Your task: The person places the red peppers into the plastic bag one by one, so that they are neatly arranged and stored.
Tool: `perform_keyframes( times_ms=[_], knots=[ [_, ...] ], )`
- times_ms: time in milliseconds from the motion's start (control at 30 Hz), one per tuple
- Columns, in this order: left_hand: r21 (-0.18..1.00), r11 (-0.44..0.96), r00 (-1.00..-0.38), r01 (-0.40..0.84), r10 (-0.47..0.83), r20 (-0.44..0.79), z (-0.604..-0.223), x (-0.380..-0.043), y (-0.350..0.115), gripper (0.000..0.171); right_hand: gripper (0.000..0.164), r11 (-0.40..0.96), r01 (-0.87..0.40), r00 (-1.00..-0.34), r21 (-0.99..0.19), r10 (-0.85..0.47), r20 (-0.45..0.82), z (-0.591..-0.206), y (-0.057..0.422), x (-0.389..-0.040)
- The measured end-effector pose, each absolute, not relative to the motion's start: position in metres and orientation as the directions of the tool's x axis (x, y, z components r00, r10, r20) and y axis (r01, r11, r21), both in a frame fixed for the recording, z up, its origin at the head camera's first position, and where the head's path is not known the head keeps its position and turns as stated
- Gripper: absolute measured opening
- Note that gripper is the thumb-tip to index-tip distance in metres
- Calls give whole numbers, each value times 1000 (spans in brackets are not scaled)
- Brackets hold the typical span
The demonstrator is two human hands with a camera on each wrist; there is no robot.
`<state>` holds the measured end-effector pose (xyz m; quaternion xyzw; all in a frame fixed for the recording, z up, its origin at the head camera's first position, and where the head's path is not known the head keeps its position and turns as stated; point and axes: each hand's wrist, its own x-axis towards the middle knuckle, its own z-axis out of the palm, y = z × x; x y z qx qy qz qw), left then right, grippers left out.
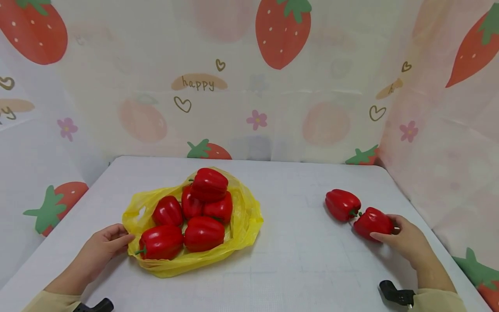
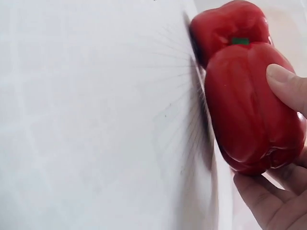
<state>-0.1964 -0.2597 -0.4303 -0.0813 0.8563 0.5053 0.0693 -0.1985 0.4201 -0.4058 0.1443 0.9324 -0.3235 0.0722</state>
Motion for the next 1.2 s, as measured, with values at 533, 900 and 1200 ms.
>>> perform_keyframes(
  times_ms=[533, 900, 1200],
  knots=[
    [840, 511, -983, -183, -65, -174, -433, -198, -262, 50, 101, 748, 133, -991, -650, 119, -66, -369, 391, -200],
    [866, 462, -981, -192, -54, -188, -431, -195, -261, 50, 79, 708, -108, -992, -698, -34, 119, -349, 345, -215],
    [868, 459, -981, -190, -59, -184, -432, -197, -262, 51, 81, 672, -159, -987, -723, -97, 127, -337, 291, -232]
  ],
)
